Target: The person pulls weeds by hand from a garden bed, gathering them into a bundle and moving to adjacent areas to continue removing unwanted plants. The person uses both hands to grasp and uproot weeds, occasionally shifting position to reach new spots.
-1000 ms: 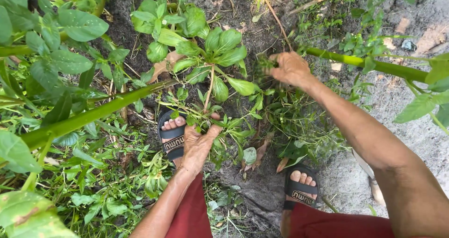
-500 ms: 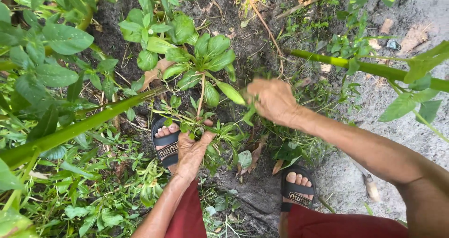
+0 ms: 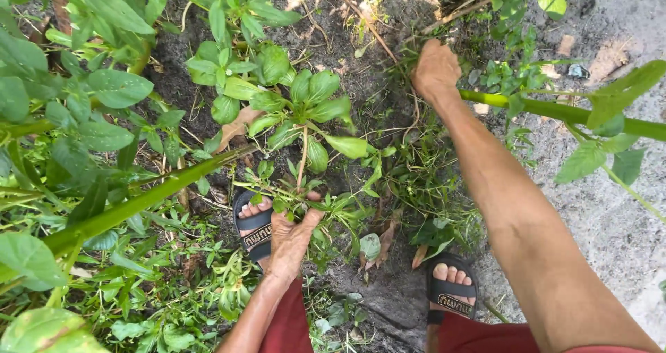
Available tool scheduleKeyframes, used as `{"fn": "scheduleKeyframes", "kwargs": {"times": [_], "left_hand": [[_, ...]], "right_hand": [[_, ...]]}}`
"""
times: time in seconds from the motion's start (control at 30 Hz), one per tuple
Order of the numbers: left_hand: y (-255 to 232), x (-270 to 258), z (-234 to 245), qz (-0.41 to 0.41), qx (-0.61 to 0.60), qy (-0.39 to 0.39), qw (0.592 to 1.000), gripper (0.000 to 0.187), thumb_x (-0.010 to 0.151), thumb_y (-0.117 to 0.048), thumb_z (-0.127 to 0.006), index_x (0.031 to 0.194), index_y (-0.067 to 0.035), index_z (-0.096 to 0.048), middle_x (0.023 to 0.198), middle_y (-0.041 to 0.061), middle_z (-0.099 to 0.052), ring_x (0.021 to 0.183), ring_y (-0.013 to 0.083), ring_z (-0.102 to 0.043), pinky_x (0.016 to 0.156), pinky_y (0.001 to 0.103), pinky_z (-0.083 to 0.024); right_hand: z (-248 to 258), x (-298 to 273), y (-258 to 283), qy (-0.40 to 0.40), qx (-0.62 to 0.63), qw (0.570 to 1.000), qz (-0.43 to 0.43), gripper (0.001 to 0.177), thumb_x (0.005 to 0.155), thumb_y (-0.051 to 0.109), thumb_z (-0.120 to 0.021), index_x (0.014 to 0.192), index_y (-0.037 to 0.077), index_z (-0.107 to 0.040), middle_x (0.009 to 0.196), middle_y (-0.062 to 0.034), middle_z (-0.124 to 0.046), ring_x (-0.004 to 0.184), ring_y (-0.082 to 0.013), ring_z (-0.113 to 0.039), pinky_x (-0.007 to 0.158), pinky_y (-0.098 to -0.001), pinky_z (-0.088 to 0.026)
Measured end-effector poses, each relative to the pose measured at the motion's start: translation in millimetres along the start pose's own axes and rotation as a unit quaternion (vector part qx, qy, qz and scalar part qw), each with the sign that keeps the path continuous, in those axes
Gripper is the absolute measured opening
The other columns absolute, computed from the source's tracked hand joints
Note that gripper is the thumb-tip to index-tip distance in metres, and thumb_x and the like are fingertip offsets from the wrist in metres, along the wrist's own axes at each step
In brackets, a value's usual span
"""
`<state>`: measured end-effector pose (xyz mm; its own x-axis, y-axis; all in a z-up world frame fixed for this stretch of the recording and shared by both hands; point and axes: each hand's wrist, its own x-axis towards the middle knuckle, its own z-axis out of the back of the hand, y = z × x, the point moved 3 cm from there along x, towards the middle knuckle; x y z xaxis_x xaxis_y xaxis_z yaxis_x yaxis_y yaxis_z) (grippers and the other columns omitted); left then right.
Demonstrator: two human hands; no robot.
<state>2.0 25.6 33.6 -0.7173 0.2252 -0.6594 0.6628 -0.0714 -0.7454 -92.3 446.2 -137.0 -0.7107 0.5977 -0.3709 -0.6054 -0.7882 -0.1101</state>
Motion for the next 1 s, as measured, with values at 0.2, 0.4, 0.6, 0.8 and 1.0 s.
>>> {"fn": "scheduleKeyframes", "kwargs": {"times": [0.2,0.4,0.6,0.8,1.0], "left_hand": [[10.4,0.1,6.8,0.015,-0.005,0.003,1.0,0.036,0.083,-0.003,-0.076,0.117,-0.01,-0.071,0.11,0.002,-0.079,0.097,0.0121,-0.073,0.093,0.03,-0.06],[1.3,-0.7,8.1,0.002,0.05,-0.014,0.999,0.026,0.083,-0.006,-0.077,0.109,-0.008,-0.078,0.105,0.001,-0.08,0.093,0.0108,-0.072,0.092,0.026,-0.055],[1.4,-3.4,14.8,0.054,0.002,-0.029,0.998,0.029,0.083,-0.003,-0.075,0.112,-0.005,-0.075,0.107,0.004,-0.079,0.095,0.0126,-0.071,0.089,0.027,-0.055],[1.3,-0.8,15.0,0.031,0.015,-0.034,0.999,0.029,0.081,-0.001,-0.078,0.109,-0.007,-0.073,0.104,0.004,-0.081,0.097,0.0134,-0.076,0.092,0.027,-0.061],[3.0,0.5,8.5,0.023,0.082,-0.033,0.996,0.02,0.083,-0.009,-0.079,0.103,-0.01,-0.079,0.1,-0.003,-0.08,0.09,0.01,-0.072,0.09,0.025,-0.053]], "right_hand": [[56.9,-20.4,0.2,0.02,0.663,0.732,-0.154,0.019,0.093,-0.005,-0.069,0.098,0.013,-0.067,0.102,-0.0015,-0.076,0.067,-0.006,-0.062,0.053,-0.0139,-0.051],[-22.3,54.7,-65.3,-0.172,0.624,0.658,-0.385,0.085,0.084,0.0,-0.075,0.151,0.018,-0.027,0.137,-0.0169,-0.054,0.119,-0.0286,-0.069,0.111,-0.0375,-0.054],[-15.8,74.3,-50.1,-0.05,0.65,0.713,-0.259,0.092,0.085,-0.003,-0.072,0.159,0.015,-0.02,0.133,-0.0048,-0.071,0.12,-0.0163,-0.069,0.123,-0.0422,-0.037],[-14.5,57.6,-32.7,-0.073,0.716,0.652,-0.239,0.025,0.104,0.011,-0.043,0.111,0.007,-0.067,0.1,-0.0049,-0.066,0.076,-0.0076,-0.057,0.088,-0.0226,-0.058],[8.1,-19.4,15.4,0.008,0.894,0.401,-0.2,0.017,0.097,-0.011,-0.051,0.108,-0.003,-0.06,0.101,-0.0165,-0.064,0.085,-0.02,-0.059,0.079,-0.032,-0.053]]}}
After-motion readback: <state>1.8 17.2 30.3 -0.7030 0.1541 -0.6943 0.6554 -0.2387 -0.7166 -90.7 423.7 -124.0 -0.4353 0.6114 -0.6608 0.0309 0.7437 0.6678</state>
